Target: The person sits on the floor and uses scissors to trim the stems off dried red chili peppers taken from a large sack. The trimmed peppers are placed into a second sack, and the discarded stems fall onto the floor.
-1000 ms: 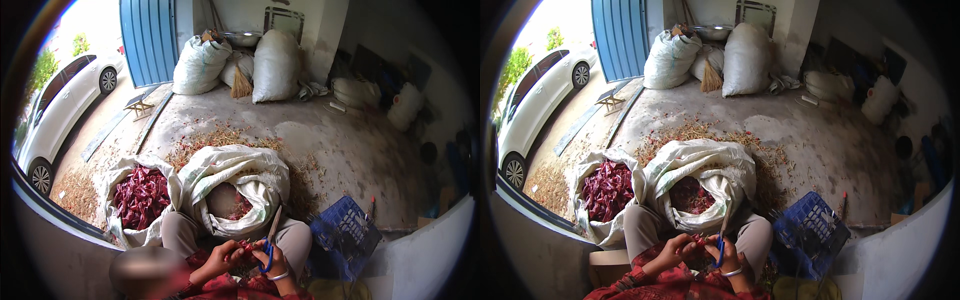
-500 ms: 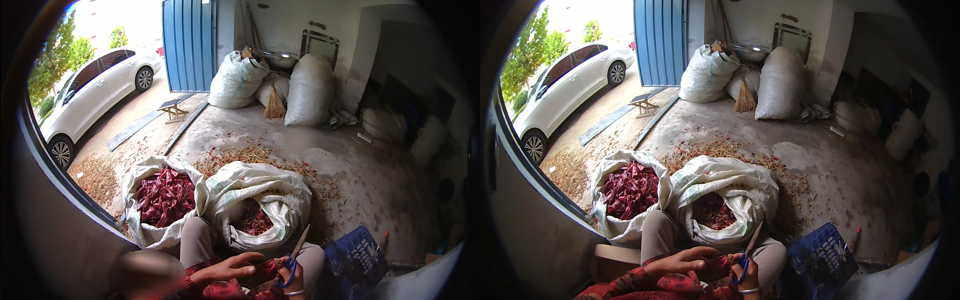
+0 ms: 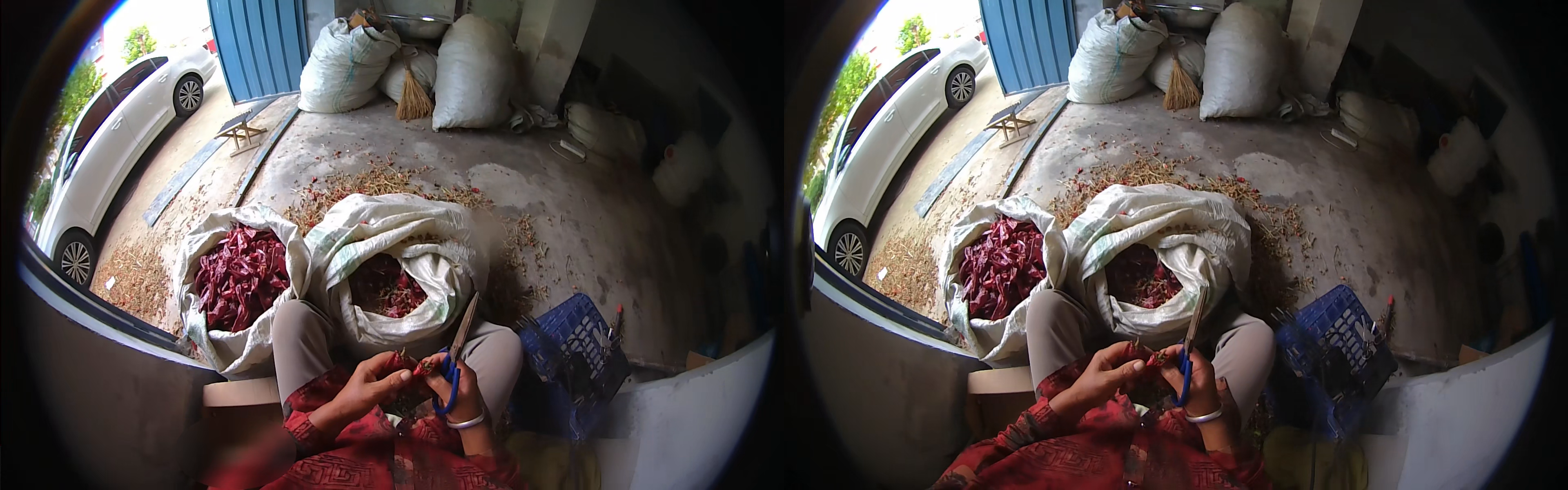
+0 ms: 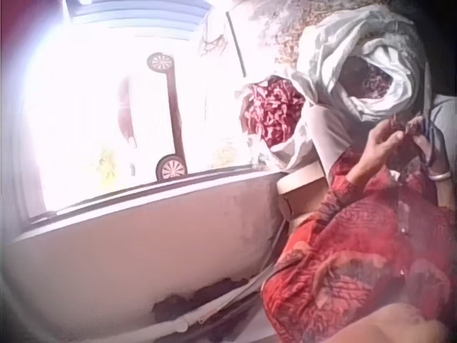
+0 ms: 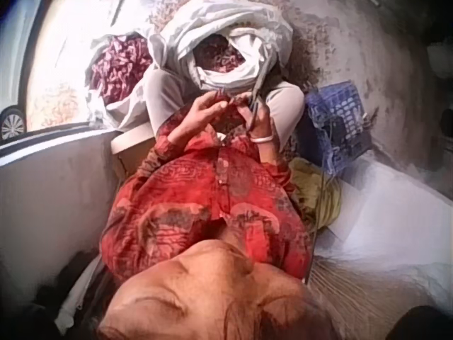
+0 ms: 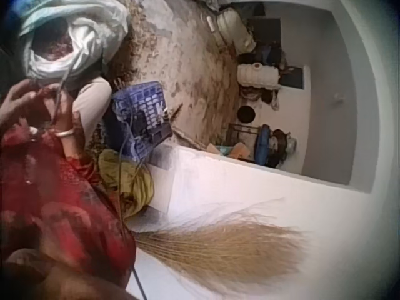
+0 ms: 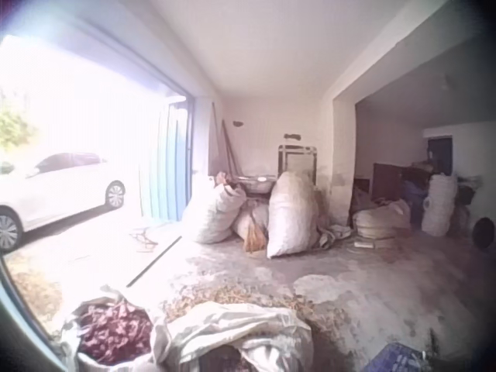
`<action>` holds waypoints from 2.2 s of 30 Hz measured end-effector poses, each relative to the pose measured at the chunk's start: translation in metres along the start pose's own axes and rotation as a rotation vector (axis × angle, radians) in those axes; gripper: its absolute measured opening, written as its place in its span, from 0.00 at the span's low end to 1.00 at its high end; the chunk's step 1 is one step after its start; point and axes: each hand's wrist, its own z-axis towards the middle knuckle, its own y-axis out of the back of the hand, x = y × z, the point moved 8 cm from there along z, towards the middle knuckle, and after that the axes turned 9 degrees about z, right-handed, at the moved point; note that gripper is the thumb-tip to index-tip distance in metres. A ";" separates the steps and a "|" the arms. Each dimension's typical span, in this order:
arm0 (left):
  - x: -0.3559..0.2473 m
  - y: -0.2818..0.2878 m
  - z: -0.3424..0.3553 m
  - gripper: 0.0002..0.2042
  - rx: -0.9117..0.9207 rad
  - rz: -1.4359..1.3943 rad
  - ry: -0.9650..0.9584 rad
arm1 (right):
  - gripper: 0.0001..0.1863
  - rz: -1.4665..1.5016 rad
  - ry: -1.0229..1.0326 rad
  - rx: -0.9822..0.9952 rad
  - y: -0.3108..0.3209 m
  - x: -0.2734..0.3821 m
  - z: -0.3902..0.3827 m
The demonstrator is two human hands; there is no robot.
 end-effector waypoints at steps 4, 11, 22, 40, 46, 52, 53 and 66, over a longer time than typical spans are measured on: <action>0.000 -0.006 0.000 0.20 0.062 0.025 0.003 | 0.09 -0.186 0.018 0.004 -0.004 0.015 0.000; -0.017 -0.013 0.000 0.23 0.110 -0.019 -0.038 | 0.14 -0.392 0.135 -0.045 -0.001 0.020 0.002; -0.011 0.012 -0.004 0.09 -0.115 -0.032 -0.052 | 0.23 -0.704 0.076 0.035 -0.017 0.056 -0.014; -0.036 0.023 -0.006 0.07 -0.268 0.407 -0.379 | 0.24 -0.752 -0.017 0.265 -0.002 0.031 -0.039; -0.033 0.020 -0.003 0.06 -0.227 0.312 -0.376 | 0.33 0.462 -0.740 0.442 -0.028 -0.026 -0.079; -0.036 0.016 -0.001 0.06 -0.161 0.171 -0.288 | 0.36 0.799 -0.823 0.559 -0.042 -0.047 -0.092; -0.032 0.018 -0.001 0.06 -0.156 0.163 -0.248 | 0.35 0.795 -0.812 0.541 -0.042 -0.046 -0.091; -0.045 0.016 -0.004 0.06 -0.228 0.413 -0.366 | 0.17 -0.931 0.064 0.029 -0.005 0.034 -0.053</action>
